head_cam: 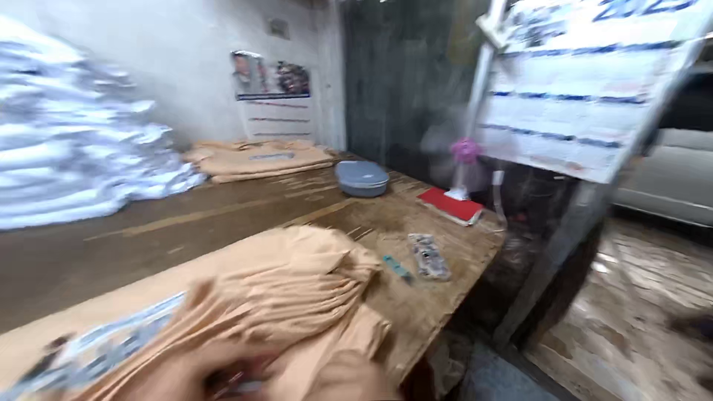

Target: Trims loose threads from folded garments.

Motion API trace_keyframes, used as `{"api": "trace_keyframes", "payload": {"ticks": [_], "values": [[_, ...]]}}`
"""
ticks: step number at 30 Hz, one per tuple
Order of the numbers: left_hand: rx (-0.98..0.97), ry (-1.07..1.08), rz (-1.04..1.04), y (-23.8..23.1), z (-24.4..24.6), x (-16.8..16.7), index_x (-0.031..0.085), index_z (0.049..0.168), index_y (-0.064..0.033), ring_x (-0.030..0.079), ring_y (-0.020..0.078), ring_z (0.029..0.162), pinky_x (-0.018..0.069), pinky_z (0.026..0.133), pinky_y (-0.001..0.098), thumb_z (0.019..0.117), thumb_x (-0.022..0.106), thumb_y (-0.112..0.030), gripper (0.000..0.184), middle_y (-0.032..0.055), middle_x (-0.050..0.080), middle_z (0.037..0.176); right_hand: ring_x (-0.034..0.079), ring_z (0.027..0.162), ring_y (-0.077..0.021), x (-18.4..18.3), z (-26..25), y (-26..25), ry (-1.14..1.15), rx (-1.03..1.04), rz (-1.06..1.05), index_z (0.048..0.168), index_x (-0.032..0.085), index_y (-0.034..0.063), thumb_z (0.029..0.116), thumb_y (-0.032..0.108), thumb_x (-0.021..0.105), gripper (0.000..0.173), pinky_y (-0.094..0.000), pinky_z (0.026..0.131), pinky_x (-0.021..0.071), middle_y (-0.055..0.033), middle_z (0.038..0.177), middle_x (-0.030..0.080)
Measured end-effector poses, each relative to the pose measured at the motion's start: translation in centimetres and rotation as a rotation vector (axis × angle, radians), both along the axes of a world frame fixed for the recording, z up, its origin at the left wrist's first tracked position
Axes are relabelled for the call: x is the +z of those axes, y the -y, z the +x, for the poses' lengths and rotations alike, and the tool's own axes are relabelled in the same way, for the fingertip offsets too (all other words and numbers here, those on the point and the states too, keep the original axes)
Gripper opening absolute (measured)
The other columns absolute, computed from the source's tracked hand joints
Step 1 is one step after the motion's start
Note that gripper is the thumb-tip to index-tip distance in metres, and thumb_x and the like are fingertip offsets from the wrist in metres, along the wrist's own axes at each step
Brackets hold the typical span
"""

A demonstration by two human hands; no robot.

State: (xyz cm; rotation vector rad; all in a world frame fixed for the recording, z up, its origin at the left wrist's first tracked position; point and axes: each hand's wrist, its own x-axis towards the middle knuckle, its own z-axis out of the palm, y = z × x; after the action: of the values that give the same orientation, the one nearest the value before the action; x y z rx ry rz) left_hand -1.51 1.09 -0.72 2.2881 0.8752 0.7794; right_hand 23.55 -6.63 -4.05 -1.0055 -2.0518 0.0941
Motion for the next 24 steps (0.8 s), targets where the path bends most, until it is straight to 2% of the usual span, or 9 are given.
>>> {"api": "trace_keyframes", "payload": {"ticks": [4, 8, 11, 12, 15, 18, 20, 22, 24], "values": [[0.084, 0.051, 0.137, 0.5, 0.0, -0.4, 0.073, 0.125, -0.0231, 0.068, 0.0052, 0.097, 0.0596, 0.087, 0.0312, 0.0877, 0.076, -0.046, 0.043, -0.0043, 0.072, 0.111, 0.073, 0.084, -0.0186, 4.0, 3.5, 2.8, 0.2, 0.224, -0.322, 0.092, 0.081, 0.0108, 0.095, 0.021, 0.071, 0.015, -0.0464, 0.086, 0.0572, -0.0035, 0.086, 0.077], [0.117, -0.023, 0.301, 0.2, 0.8, -0.1, 0.075, 0.12, -0.0216, 0.067, 0.0097, 0.1, 0.0555, 0.093, 0.0371, 0.0935, 0.069, -0.028, 0.028, -0.0052, 0.074, 0.107, 0.065, 0.064, -0.0095, 5.0, 2.8, 3.0, -0.058, 0.025, -0.303, 0.091, 0.078, 0.0047, 0.098, 0.025, 0.07, 0.023, -0.031, 0.062, 0.0569, -0.0043, 0.075, 0.072], [0.097, -0.049, 0.341, 0.8, 1.1, 0.2, 0.073, 0.124, -0.0207, 0.066, 0.0094, 0.1, 0.0553, 0.093, 0.0347, 0.093, 0.073, -0.027, 0.032, -0.0052, 0.072, 0.107, 0.067, 0.082, -0.0169, 2.6, 0.4, 1.3, 0.029, -0.282, -0.19, 0.095, 0.081, 0.017, 0.0929, 0.04, 0.072, 0.025, -0.0427, 0.073, 0.0565, 0.0005, 0.087, 0.071], [0.098, -0.047, 0.375, 1.0, 1.2, 0.3, 0.076, 0.117, -0.0214, 0.067, 0.0078, 0.099, 0.0558, 0.092, 0.032, 0.0935, 0.072, -0.026, 0.024, -0.0069, 0.073, 0.104, 0.066, 0.085, -0.0168, 1.6, 0.0, 0.8, 0.045, -0.301, -0.174, 0.093, 0.082, 0.0206, 0.0909, 0.038, 0.072, 0.02, -0.0432, 0.076, 0.056, 0.0024, 0.088, 0.07], [0.122, -0.069, 0.54, 1.5, 1.3, 0.5, 0.078, 0.106, -0.0247, 0.066, 0.0075, 0.099, 0.0537, 0.089, 0.0312, 0.0969, 0.066, -0.027, 0.015, -0.0107, 0.073, 0.099, 0.063, 0.087, -0.0124, 0.7, -0.1, 0.8, -0.057, -0.292, -0.096, 0.087, 0.082, 0.0194, 0.0888, 0.027, 0.075, 0.01, -0.0336, 0.078, 0.0531, 0.0039, 0.086, 0.067], [0.088, -0.133, 0.597, 2.3, 2.4, 0.5, 0.076, 0.11, -0.0232, 0.066, 0.0145, 0.104, 0.0529, 0.09, 0.0392, 0.0982, 0.065, -0.025, 0.016, -0.0063, 0.073, 0.106, 0.062, 0.09, -0.0117, 0.4, -0.2, 1.3, -0.107, -0.322, 0.056, 0.086, 0.082, 0.0166, 0.089, 0.024, 0.074, 0.011, -0.0284, 0.079, 0.0509, 0.0006, 0.087, 0.067], [0.059, -0.161, 0.625, 2.4, 3.5, 0.0, 0.076, 0.103, -0.0206, 0.066, 0.0175, 0.096, 0.0522, 0.084, 0.0401, 0.0982, 0.063, -0.019, 0.014, -0.0036, 0.072, 0.096, 0.061, 0.089, -0.0119, 0.3, -0.4, 1.4, -0.098, -0.316, 0.114, 0.085, 0.081, 0.0168, 0.0895, 0.023, 0.073, 0.011, -0.0278, 0.079, 0.0503, 0.0003, 0.085, 0.066], [0.082, -0.155, 0.593, 2.5, 4.0, -0.2, 0.075, 0.098, -0.0199, 0.066, 0.017, 0.091, 0.0517, 0.08, 0.0384, 0.0965, 0.064, -0.018, 0.011, -0.0037, 0.07, 0.089, 0.061, 0.09, -0.0123, 0.8, -0.3, 1.9, -0.039, -0.302, 0.067, 0.084, 0.081, 0.0212, 0.0891, 0.028, 0.073, 0.011, -0.0335, 0.081, 0.0493, 0.0035, 0.086, 0.067], [0.098, -0.136, 0.392, 2.5, 3.7, -0.2, 0.074, 0.107, -0.0187, 0.067, 0.0153, 0.096, 0.0542, 0.087, 0.0386, 0.0923, 0.071, -0.019, 0.015, -0.0021, 0.072, 0.098, 0.063, 0.094, -0.0156, 1.7, -0.4, 2.8, 0.065, -0.369, -0.032, 0.086, 0.08, 0.0253, 0.0848, 0.042, 0.075, 0.017, -0.0458, 0.085, 0.045, 0.0055, 0.092, 0.07]]}}
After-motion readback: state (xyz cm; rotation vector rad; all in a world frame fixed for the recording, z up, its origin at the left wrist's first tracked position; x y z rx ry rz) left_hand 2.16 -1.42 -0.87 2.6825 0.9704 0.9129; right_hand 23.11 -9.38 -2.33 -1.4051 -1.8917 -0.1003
